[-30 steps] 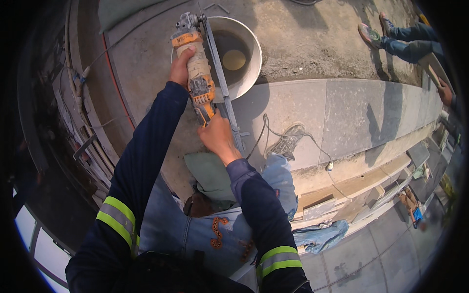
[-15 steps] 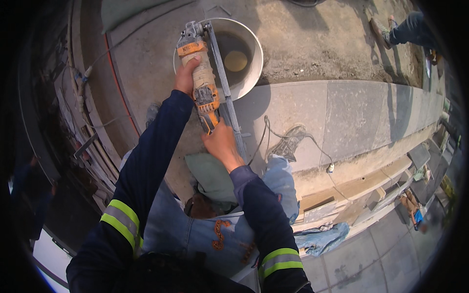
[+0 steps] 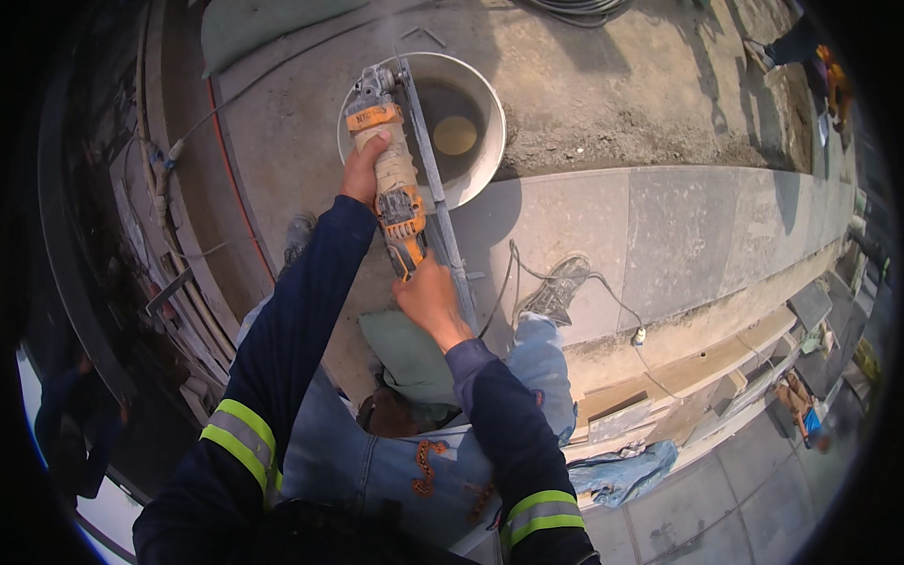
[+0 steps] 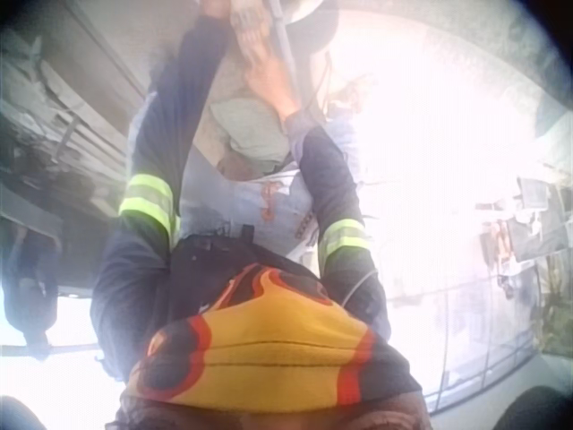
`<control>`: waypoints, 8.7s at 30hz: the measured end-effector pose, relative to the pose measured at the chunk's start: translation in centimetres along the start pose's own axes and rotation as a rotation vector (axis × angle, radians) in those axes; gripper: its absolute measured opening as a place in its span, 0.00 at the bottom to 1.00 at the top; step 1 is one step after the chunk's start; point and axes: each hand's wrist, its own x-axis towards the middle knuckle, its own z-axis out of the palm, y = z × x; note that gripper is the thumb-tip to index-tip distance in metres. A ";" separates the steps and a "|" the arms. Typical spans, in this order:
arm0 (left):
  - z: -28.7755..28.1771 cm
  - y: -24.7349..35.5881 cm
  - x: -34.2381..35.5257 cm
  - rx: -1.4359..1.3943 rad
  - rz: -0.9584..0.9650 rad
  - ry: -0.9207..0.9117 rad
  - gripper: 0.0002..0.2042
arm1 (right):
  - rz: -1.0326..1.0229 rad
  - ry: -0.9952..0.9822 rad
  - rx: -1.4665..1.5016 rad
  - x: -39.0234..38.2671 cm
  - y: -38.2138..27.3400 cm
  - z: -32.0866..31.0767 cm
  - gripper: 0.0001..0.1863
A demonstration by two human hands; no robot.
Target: The person uses an angle grinder to cut a long metal bar placed across a bucket. The person holds the bar with one hand and operates the grinder with the other, cutting along the bar's length.
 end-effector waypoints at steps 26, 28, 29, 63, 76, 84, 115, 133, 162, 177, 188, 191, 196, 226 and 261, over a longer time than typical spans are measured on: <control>-0.2 1.8 2.3 0.025 -0.010 -0.036 0.22 | -0.075 0.038 0.019 1.7 -1.5 0.2 0.25; 0.0 2.0 2.3 0.026 -0.030 -0.027 0.22 | -0.069 0.038 0.010 1.7 -1.7 0.0 0.24; -0.1 2.0 2.3 0.021 -0.026 -0.027 0.22 | -0.074 0.040 0.006 1.8 -1.9 -0.1 0.24; -0.9 -0.4 2.1 0.028 0.016 -0.046 0.21 | -0.046 0.007 -0.025 0.3 -1.0 -0.4 0.27; -0.2 1.2 2.2 -0.010 -0.045 -0.028 0.23 | -0.052 0.015 -0.002 1.4 -1.5 -0.3 0.24; 0.2 2.1 2.6 -0.020 -0.051 -0.034 0.22 | -0.076 0.021 0.002 2.0 -1.9 -0.4 0.25; 0.0 1.9 2.6 0.001 -0.015 -0.018 0.21 | -0.051 0.025 -0.012 1.9 -2.1 -0.4 0.29; -0.2 -0.3 0.5 -0.009 -0.040 -0.018 0.22 | -0.027 0.016 0.020 -0.1 -0.1 -0.3 0.25; 0.0 -0.1 -0.5 0.013 -0.057 -0.007 0.24 | 0.004 -0.015 0.009 -0.8 -0.2 -0.6 0.27; -0.2 0.5 1.0 -0.010 -0.063 -0.010 0.23 | -0.038 0.012 0.001 0.3 -0.8 -0.4 0.24; -0.3 0.8 1.6 0.020 -0.037 -0.024 0.22 | -0.023 0.002 -0.021 0.8 -1.3 -0.5 0.25; -0.4 0.7 1.8 0.036 -0.016 -0.031 0.22 | -0.030 0.009 -0.010 1.0 -1.3 -0.4 0.25; 0.0 1.1 1.8 -0.016 -0.053 -0.026 0.23 | -0.035 0.002 -0.008 1.3 -1.2 -0.5 0.25; 0.1 1.7 2.7 0.015 -0.007 -0.011 0.22 | -0.046 -0.001 -0.020 1.9 -2.2 -1.0 0.27; -0.3 -1.9 -1.6 0.000 -0.013 0.003 0.23 | 0.029 -0.021 0.004 -2.2 1.0 -0.8 0.27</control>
